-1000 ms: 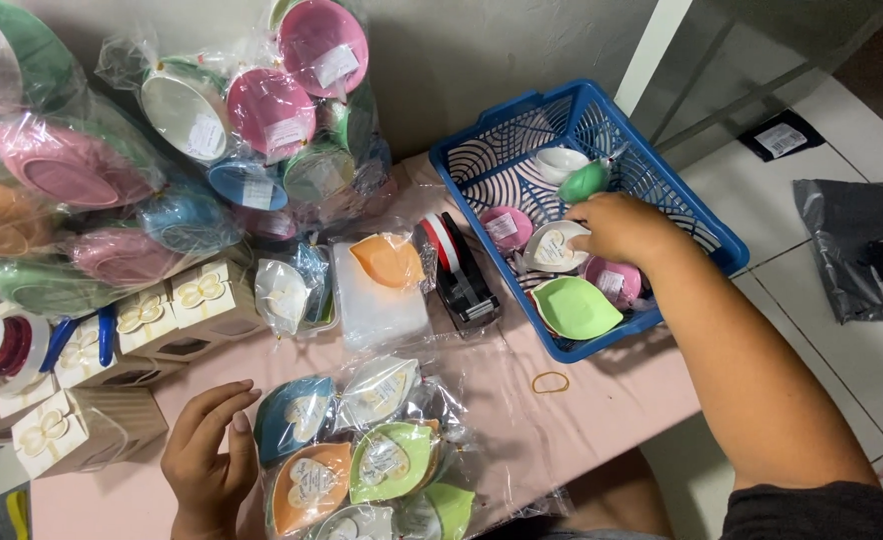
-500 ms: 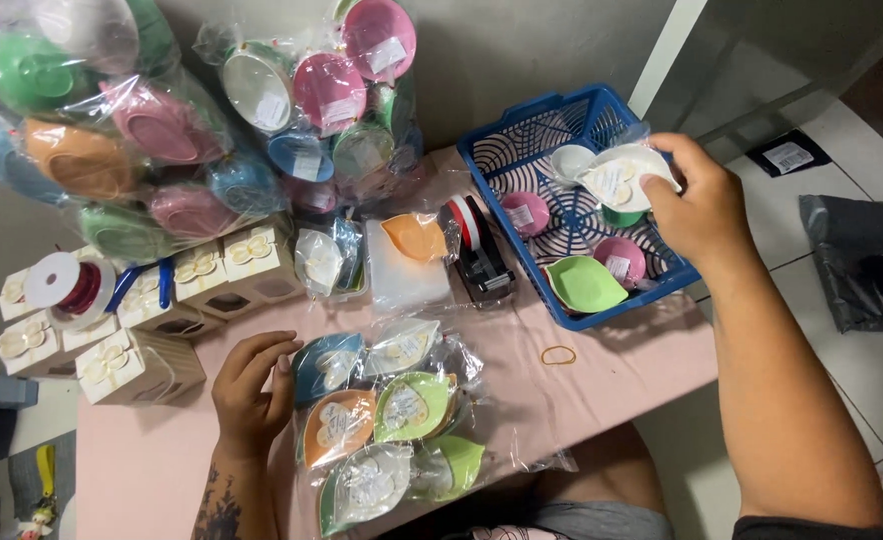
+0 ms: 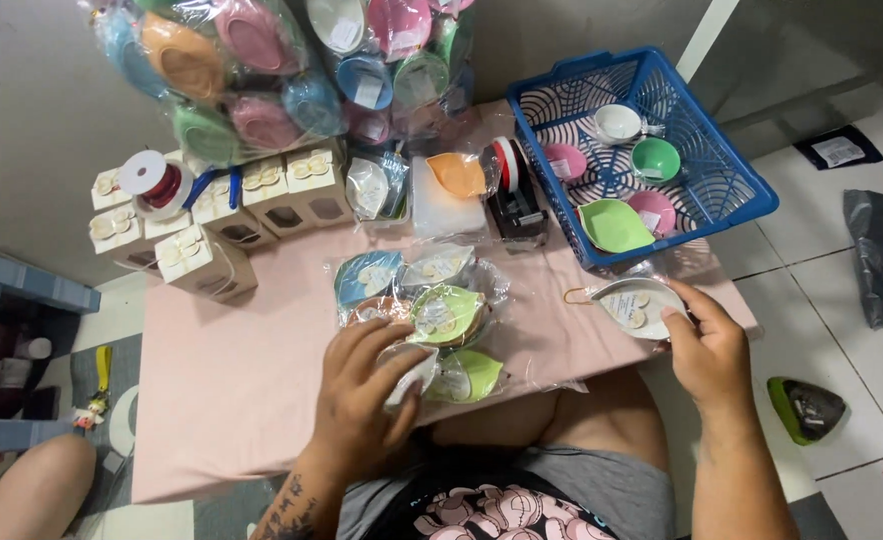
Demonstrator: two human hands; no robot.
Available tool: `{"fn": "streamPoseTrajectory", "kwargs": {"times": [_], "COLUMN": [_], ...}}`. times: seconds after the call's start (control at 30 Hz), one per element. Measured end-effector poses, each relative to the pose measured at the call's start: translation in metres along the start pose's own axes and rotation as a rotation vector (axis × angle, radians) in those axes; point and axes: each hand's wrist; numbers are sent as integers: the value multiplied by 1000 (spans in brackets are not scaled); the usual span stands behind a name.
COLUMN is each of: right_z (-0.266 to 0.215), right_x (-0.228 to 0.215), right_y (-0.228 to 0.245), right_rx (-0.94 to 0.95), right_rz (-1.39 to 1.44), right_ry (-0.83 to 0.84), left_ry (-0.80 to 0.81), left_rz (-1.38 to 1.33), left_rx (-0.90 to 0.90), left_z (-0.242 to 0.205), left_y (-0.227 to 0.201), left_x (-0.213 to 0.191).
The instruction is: Packing small colorful plastic containers into clear plastic bags and arranging them neatly.
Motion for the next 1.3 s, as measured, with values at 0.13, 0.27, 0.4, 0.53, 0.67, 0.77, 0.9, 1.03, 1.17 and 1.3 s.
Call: {"fn": "streamPoseTrajectory", "kwargs": {"times": [0.13,0.27,0.4,0.53,0.67,0.77,0.9,1.03,1.17,1.3], "right_z": [-12,-21,-21,-6,-9,-6,2,-13,-15,-17], "right_x": [9,18,35,57,64,74,88,89,89,91], "right_y": [-10,14,24,-13,6,-3,-28,3,11,12], "right_rx": [-208,-81,139,47,149,95,89,92,-35,-151], "right_rz": [-130,-206,-35,181,239,208,175,125,144,135], "right_ry": [98,292,444,509,641,708,678,670,740,825], "left_ry": [78,86,115,26,76,63,42,35,28,25], "left_rz": [44,140,225,318,345,359,367,375,361,355], "left_rx": [12,14,5,-48,-16,3,2,0,-3,-10], "left_z": [-23,-38,-49,-60,-66,-67,-70,-67,-66,-66], "left_y": [-22,-36,-39,-31,-19,-14,-11,-11,-11,-11], "left_x": [12,22,28,43,48,51,55,54,54,55]}}
Point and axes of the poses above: each hand's wrist, its own z-axis towards the middle knuckle, its own x-axis out of the palm, y = z × x, and after that the axes turned 4 degrees about -y, right-handed
